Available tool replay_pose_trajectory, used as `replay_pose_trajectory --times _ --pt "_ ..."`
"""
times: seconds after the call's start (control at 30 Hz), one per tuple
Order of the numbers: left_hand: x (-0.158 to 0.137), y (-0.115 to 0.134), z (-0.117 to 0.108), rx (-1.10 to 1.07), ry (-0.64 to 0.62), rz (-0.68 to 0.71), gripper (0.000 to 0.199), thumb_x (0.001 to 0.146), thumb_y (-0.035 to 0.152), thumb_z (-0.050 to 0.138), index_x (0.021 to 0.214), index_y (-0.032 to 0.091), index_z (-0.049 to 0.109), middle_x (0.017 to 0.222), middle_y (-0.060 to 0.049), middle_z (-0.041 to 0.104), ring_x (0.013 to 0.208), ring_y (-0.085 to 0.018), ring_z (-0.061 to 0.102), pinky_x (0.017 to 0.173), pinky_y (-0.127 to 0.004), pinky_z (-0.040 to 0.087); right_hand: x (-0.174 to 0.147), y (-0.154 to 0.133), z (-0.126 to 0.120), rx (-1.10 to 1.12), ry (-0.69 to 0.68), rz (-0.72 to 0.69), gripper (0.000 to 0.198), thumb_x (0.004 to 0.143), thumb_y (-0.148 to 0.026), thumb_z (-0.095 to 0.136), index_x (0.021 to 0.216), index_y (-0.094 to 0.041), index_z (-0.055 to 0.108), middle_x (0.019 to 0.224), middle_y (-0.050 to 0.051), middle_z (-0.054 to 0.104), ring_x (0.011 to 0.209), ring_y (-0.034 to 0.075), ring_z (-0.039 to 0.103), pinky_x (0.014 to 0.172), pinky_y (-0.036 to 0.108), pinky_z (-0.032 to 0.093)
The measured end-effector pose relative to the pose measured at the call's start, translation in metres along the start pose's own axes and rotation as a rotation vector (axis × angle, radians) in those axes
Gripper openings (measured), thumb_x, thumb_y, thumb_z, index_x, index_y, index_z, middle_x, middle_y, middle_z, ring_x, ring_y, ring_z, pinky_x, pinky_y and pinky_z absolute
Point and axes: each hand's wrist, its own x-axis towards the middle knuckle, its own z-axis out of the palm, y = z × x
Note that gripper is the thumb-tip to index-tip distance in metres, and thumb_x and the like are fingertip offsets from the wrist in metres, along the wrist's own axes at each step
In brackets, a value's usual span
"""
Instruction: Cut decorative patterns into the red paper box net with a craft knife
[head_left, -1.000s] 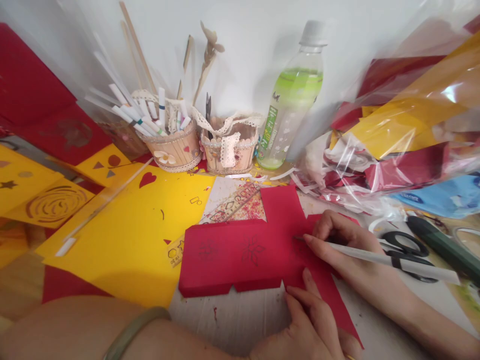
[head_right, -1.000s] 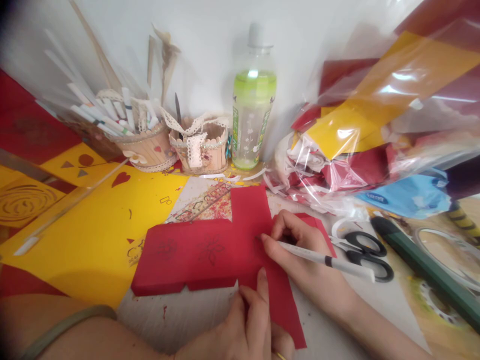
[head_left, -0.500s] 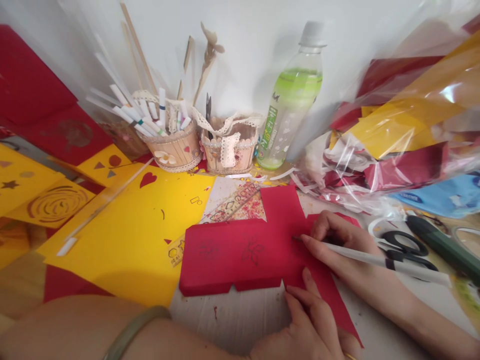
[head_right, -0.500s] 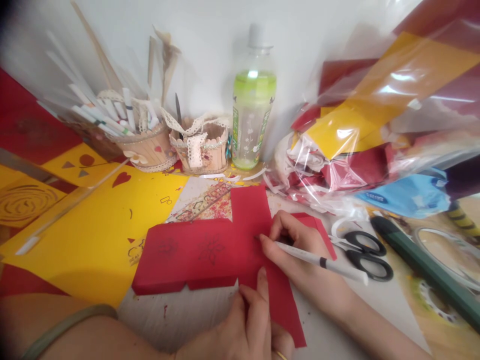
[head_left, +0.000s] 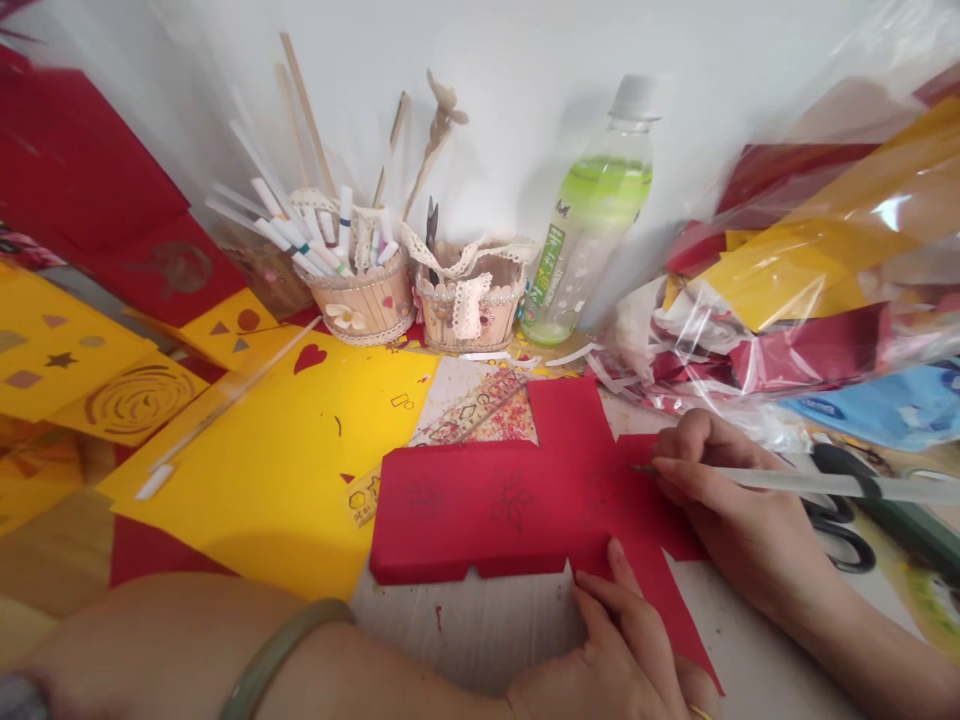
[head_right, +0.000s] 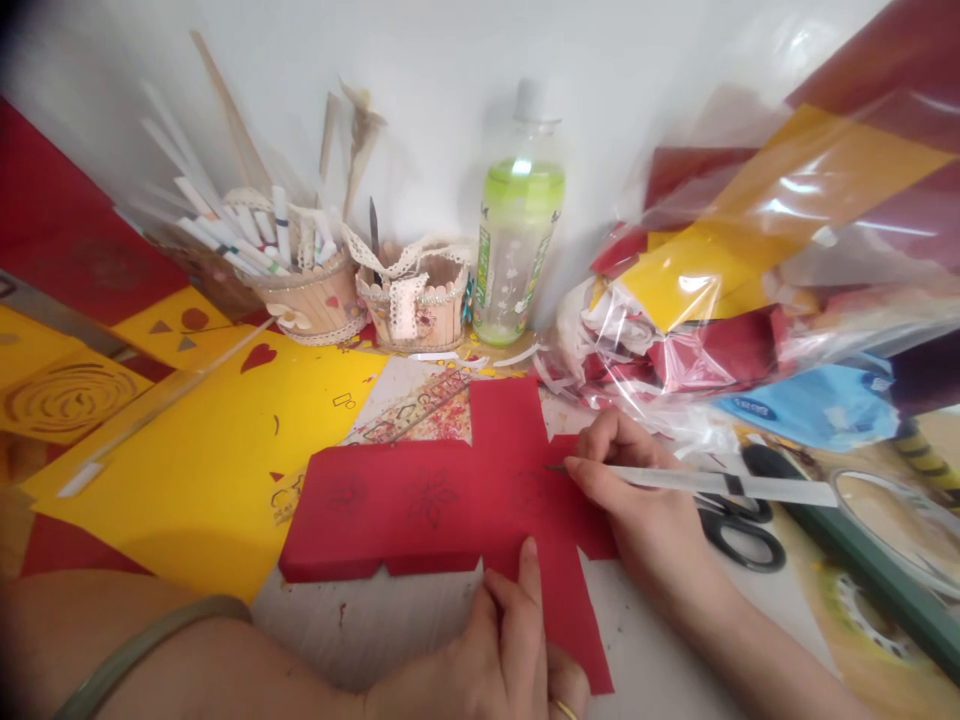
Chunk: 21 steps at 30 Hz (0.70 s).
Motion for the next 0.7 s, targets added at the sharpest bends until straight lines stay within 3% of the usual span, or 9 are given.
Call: replay_pose_trajectory --times 0.13,0.3,0.43,0.53,0.7 --pt "-0.006 -0.001 0.002 0.059 -0.016 0.088 0.029 0.083 0.007 0.037 0.059 0.016 0.050 0.073 -0.003 0.071 0.054 -0.012 0.064 0.046 -0.017 0.049 -0.006 -0.003 0.002 0.073 0.000 -0.033 0.030 0.073 -0.026 0.067 0.060 -0.023 0.040 0.054 -0.006 0.036 0.051 0.012 0.025 0.044 0.028 0.020" --pt "-0.019 0.019 0.007 0.205 -0.050 0.201 0.029 0.085 0.018 0.039 0.074 0.014 0.066 0.078 -0.008 0.071 0.057 -0.019 0.066 0.041 -0.024 0.047 -0.024 -0.007 0.012 0.185 -0.088 0.033 0.037 0.076 -0.031 0.068 0.058 -0.023 0.037 0.051 -0.007 0.033 0.048 0.011 0.022 0.041 0.025 0.020" --pt "-0.017 0.039 0.002 0.227 -0.161 -0.025 0.026 0.081 0.022 0.043 0.076 0.014 0.068 0.083 -0.008 0.071 0.066 -0.027 0.069 0.040 -0.027 0.048 -0.034 -0.003 0.020 0.112 -0.135 0.044 0.040 0.079 -0.033 0.065 0.057 -0.022 0.034 0.050 -0.007 0.033 0.047 0.011 0.023 0.042 0.024 0.020" --pt "-0.014 0.047 -0.004 0.155 -0.157 -0.215 0.022 0.076 0.019 0.047 0.067 0.013 0.067 0.079 -0.010 0.071 0.069 -0.031 0.069 0.037 -0.026 0.045 -0.034 -0.001 0.020 -0.012 -0.140 0.026 0.037 0.081 -0.036 0.063 0.058 -0.022 0.038 0.052 -0.006 0.037 0.048 0.010 0.028 0.042 0.024 0.022" --pt "-0.021 0.047 -0.005 0.089 -0.193 -0.137 0.015 0.073 0.016 0.054 0.061 0.014 0.064 0.089 -0.010 0.071 0.072 -0.029 0.069 0.039 -0.024 0.047 -0.032 -0.004 0.017 -0.157 -0.152 -0.003 0.041 0.090 -0.051 0.042 0.061 -0.022 0.046 0.054 -0.004 0.039 0.047 0.012 0.032 0.041 0.025 0.025"
